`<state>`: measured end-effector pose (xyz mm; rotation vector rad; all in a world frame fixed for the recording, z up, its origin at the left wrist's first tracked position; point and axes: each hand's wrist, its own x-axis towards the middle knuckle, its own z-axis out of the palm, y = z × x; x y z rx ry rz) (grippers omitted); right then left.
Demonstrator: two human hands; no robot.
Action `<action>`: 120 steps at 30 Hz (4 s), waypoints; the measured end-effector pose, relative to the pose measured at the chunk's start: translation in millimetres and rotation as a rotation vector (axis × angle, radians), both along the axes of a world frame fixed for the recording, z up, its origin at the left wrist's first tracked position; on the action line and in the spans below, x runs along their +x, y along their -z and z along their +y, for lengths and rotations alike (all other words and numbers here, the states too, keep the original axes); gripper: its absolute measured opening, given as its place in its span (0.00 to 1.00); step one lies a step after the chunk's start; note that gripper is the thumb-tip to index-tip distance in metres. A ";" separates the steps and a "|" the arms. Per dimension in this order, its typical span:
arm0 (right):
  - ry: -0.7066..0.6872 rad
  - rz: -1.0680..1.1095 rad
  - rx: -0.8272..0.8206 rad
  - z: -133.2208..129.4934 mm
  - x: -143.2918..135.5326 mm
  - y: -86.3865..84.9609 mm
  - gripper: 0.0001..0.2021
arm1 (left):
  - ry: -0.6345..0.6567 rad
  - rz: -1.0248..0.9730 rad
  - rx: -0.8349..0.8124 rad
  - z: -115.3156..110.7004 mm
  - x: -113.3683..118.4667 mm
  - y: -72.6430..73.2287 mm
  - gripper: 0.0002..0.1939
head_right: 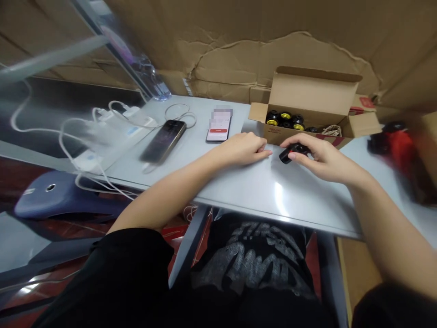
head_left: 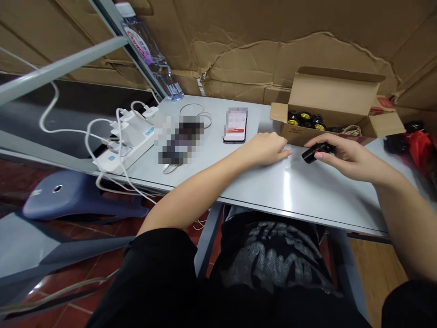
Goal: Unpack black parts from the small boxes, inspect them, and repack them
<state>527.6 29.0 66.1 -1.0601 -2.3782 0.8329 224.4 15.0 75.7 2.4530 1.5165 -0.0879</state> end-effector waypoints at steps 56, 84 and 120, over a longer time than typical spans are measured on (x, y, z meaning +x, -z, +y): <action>0.445 0.470 0.252 48.2 17.5 9.1 0.41 | 0.037 -0.056 0.056 13.4 -6.6 18.2 0.22; 0.265 0.864 0.158 85.6 30.2 40.0 0.38 | 0.039 -0.060 0.037 14.4 -6.6 18.9 0.21; 0.237 0.754 0.121 51.4 16.3 15.9 0.38 | 0.042 -0.083 0.035 15.3 -7.4 17.0 0.21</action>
